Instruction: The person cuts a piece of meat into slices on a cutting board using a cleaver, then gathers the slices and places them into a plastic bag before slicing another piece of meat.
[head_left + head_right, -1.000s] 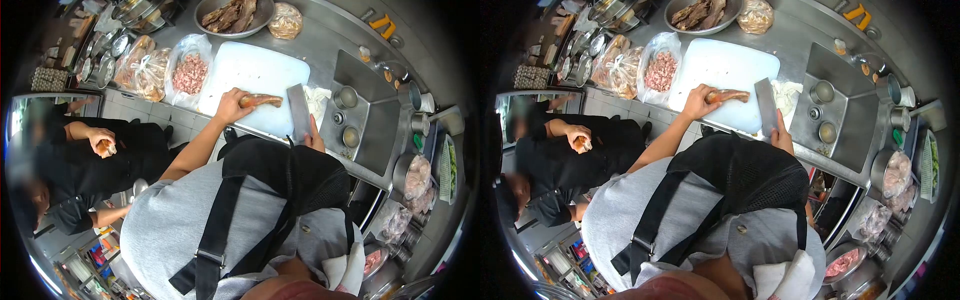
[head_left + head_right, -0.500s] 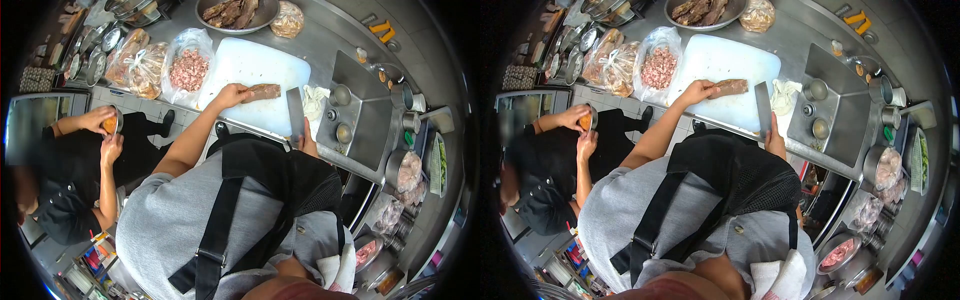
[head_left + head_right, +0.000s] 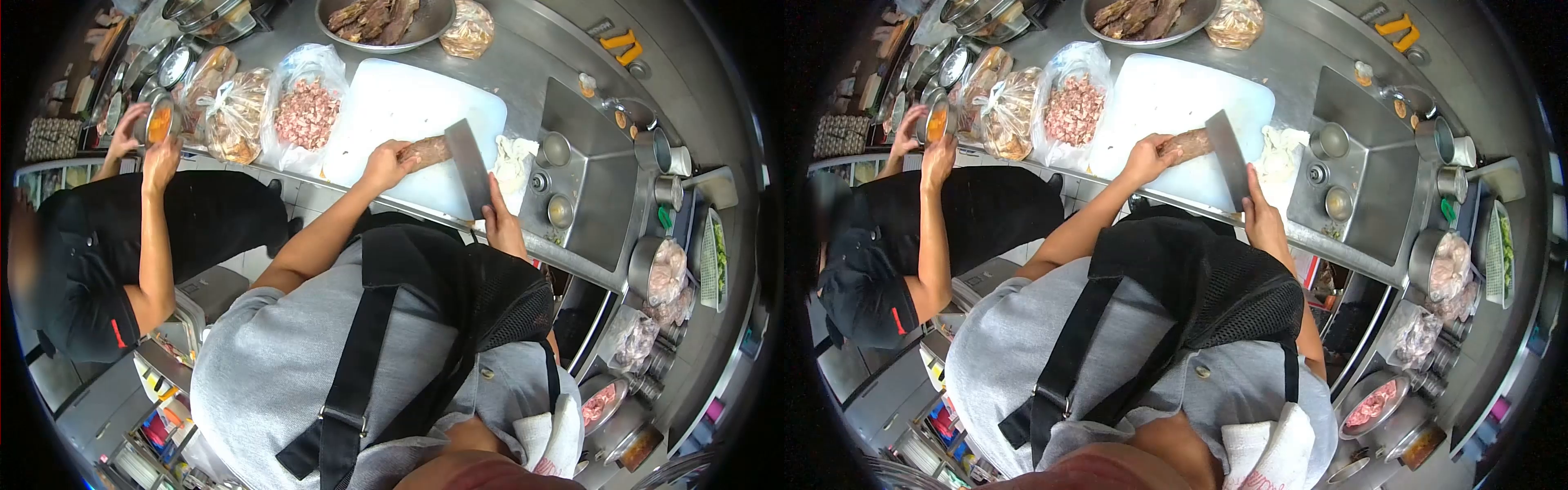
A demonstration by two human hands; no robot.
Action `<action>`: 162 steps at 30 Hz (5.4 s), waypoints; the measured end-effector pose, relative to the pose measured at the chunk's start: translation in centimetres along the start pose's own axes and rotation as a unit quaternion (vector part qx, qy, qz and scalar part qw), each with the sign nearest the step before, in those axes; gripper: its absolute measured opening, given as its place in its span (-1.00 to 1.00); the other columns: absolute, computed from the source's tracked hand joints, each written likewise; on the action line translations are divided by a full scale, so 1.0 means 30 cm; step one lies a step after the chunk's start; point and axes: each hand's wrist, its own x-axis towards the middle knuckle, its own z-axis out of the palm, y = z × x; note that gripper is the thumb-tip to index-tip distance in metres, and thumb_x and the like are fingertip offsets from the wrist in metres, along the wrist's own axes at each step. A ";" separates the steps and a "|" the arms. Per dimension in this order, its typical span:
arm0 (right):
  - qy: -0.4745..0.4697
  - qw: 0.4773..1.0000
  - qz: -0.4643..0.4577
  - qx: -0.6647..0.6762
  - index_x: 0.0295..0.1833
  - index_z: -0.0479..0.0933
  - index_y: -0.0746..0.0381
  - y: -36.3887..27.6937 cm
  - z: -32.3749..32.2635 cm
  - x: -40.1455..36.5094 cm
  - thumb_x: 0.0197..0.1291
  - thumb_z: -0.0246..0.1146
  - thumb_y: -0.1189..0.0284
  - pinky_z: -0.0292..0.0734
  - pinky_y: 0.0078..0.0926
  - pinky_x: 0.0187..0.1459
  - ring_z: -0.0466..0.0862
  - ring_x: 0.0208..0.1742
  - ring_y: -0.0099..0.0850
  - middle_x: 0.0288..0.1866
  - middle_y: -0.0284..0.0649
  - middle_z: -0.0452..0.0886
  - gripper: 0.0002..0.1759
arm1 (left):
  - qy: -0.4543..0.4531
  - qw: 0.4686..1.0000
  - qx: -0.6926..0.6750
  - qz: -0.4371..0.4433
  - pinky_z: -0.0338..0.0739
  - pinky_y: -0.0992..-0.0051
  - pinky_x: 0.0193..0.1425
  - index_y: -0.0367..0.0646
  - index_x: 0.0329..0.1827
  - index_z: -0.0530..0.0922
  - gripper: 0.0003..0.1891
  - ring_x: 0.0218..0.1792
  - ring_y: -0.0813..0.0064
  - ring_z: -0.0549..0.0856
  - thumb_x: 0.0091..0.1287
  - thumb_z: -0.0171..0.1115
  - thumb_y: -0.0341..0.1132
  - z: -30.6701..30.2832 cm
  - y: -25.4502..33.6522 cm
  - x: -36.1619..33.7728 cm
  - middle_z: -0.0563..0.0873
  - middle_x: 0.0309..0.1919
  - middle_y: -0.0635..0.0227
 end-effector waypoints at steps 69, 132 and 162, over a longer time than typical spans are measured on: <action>-0.070 0.996 -0.011 -0.052 0.79 -0.04 -0.29 0.083 0.156 0.015 0.64 0.08 0.40 0.59 0.14 -0.14 0.78 -0.25 0.22 -0.35 0.24 0.73 -0.22 | 0.043 0.995 0.078 0.050 0.59 0.11 0.12 -0.14 0.09 0.47 -0.45 0.02 -0.03 0.64 0.06 0.59 -0.41 0.026 0.071 -0.139 0.58 0.03 0.05; -0.185 0.966 -0.001 -0.181 0.80 -0.16 -0.29 -0.158 0.022 0.026 0.62 0.07 0.42 0.59 0.18 -0.20 0.79 -0.25 0.21 -0.37 0.21 0.73 -0.17 | 0.097 0.973 -0.033 0.209 0.64 0.23 0.12 -0.18 -0.09 0.70 -0.81 0.02 0.13 0.70 0.25 0.44 -0.50 0.026 0.001 -0.116 0.73 -0.02 0.23; -0.085 0.984 -0.101 -0.123 0.80 -0.05 -0.24 0.039 0.105 0.144 0.61 0.10 0.43 0.64 0.10 -0.13 0.78 -0.28 0.19 -0.36 0.23 0.73 -0.19 | -0.109 0.976 0.097 0.164 0.40 0.05 0.50 0.00 0.07 0.68 -0.56 0.33 0.10 0.59 0.09 0.56 -0.39 -0.105 -0.010 0.011 0.73 0.15 0.34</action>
